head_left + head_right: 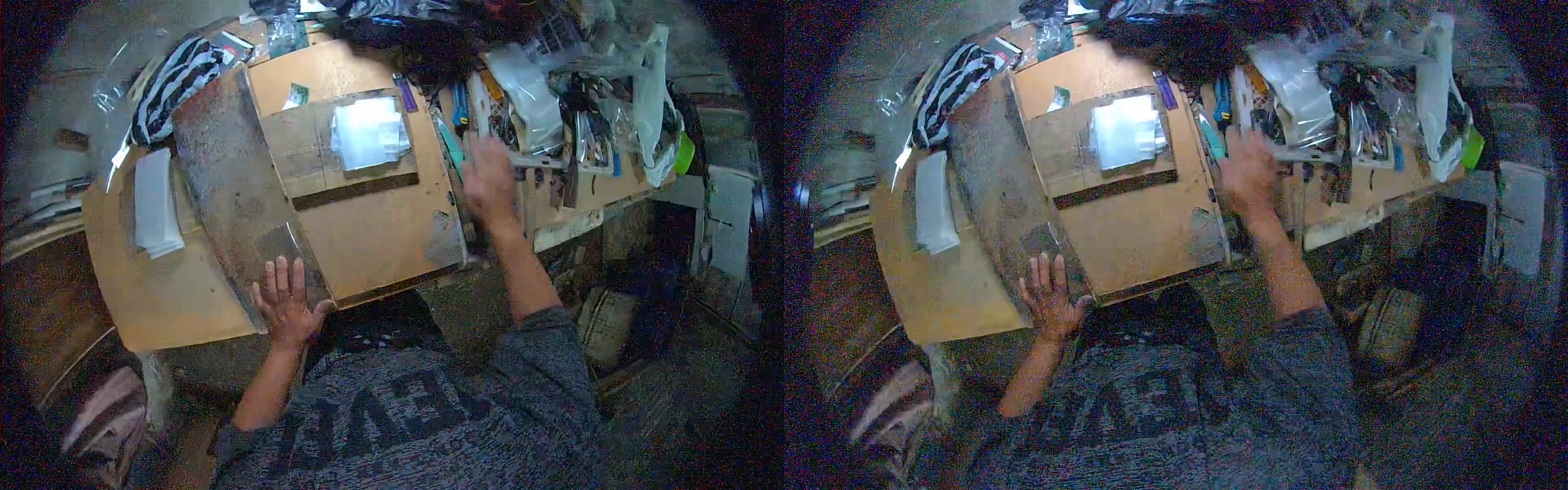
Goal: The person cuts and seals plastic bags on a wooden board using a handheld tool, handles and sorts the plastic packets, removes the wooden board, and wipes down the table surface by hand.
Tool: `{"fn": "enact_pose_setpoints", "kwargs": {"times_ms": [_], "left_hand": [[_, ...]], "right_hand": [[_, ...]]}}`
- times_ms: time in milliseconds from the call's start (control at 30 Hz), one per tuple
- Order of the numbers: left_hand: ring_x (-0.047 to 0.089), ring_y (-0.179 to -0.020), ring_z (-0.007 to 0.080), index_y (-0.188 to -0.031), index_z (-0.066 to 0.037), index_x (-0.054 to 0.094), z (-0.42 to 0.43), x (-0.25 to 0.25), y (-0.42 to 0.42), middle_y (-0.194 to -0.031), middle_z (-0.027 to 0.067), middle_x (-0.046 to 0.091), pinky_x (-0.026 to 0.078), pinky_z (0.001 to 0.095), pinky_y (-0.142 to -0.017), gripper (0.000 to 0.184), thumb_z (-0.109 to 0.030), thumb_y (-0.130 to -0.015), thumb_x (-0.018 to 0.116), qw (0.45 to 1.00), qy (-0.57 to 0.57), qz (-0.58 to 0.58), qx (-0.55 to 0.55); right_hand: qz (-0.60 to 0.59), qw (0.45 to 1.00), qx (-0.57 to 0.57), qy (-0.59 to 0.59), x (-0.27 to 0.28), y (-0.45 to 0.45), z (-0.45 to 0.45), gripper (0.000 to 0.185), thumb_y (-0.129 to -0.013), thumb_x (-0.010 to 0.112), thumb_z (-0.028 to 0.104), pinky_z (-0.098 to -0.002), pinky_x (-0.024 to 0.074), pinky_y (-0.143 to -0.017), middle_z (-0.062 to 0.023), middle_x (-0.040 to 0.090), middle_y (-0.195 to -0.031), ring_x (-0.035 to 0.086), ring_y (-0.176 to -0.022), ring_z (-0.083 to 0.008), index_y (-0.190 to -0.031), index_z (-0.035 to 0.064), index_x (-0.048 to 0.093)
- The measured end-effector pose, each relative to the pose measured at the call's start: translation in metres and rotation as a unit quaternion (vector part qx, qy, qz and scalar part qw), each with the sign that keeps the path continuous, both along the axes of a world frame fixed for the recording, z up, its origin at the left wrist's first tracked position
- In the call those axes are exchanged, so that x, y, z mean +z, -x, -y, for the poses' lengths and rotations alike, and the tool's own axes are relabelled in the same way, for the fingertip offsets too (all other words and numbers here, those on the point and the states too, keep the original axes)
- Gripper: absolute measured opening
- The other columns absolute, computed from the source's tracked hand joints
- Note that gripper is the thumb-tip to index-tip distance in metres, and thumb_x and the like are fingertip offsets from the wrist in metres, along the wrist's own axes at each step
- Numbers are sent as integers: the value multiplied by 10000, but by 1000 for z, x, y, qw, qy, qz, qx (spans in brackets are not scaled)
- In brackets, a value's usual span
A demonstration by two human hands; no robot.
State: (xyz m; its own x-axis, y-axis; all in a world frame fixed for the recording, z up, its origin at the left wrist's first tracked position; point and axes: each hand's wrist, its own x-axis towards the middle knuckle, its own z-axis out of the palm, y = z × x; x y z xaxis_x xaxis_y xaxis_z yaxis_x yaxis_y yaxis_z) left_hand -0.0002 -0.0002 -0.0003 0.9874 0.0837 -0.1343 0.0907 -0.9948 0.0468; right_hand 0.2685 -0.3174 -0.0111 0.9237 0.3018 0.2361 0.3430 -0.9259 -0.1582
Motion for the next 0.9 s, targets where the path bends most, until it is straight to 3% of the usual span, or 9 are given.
{"fn": "enact_pose_setpoints", "kwargs": {"times_ms": [167,333,400,433,567,633,733,800,900], "left_hand": [[114,-1413,330,-1459,-129,235,0,-3,1,-1526,139,167,43,584,-1082,888,-709,-806,395,1000,-22,8,-12],[119,-1413,326,-1458,-134,236,0,-3,1,-1524,140,171,57,582,-1081,892,-713,-798,397,999,-25,32,-14],[133,-1408,316,-1455,-149,248,1,0,-2,-1524,117,175,86,581,-1078,847,-727,-836,288,1000,-29,11,-5],[133,-1408,316,-1455,-149,248,1,-2,-1,-1524,117,175,86,581,-1078,847,-727,-836,288,999,-27,14,-9],[115,-1410,331,-1455,-132,242,3,6,-3,-1523,142,160,71,578,-1090,852,-656,-815,444,999,-35,-29,-2],[108,-1410,336,-1456,-124,234,5,11,-4,-1524,150,150,68,574,-1095,866,-624,-802,503,997,-37,-67,9],[82,-1414,337,-1460,-111,213,7,13,-5,-1527,157,125,59,562,-1103,906,-569,-770,579,999,-36,-37,-1],[64,-1417,330,-1460,-101,197,10,17,-8,-1530,150,108,50,553,-1108,917,-578,-772,571,996,-45,-72,13],[59,-1416,332,-1460,-101,195,9,15,-6,-1529,151,109,45,558,-1107,902,-545,-779,587,998,-35,-43,2]], "right_hand": [[-50,993,20,107,-3,-13,-26,482,-870,528,323,-524,175,-1094,-151,405,-1382,240,-1342,-386,-1296,99,493],[-21,996,30,85,-8,-19,-20,453,-862,525,318,-535,206,-1074,-154,425,-1344,276,-1313,-389,-1253,89,520],[-14,1000,26,4,-8,-27,-12,428,-842,550,269,-546,236,-1052,-175,445,-1289,316,-1272,-396,-1228,84,531],[74,997,24,31,-15,-37,-5,449,-813,587,223,-536,270,-1034,-194,454,-1245,355,-1225,-413,-1231,74,524],[138,984,-105,-33,1,-68,39,592,-792,637,279,-519,276,-1038,-219,444,-1273,354,-1235,-421,-1305,51,448],[41,974,-219,-34,-1,-85,62,825,-773,681,373,-526,242,-1078,-319,250,-1414,236,-1302,-516,-1429,100,261],[-95,960,-255,-74,-9,-110,89,985,-735,700,463,-523,238,-1086,-346,252,-1403,191,-1334,-504,-1463,110,138],[-98,962,-228,-110,-7,-112,95,966,-742,681,460,-507,270,-1080,-377,283,-1370,227,-1327,-493,-1463,111,142],[-122,959,-246,-65,6,-114,94,870,-785,616,414,-504,341,-1038,-341,309,-1385,333,-1275,-492,-1457,110,155]]}}
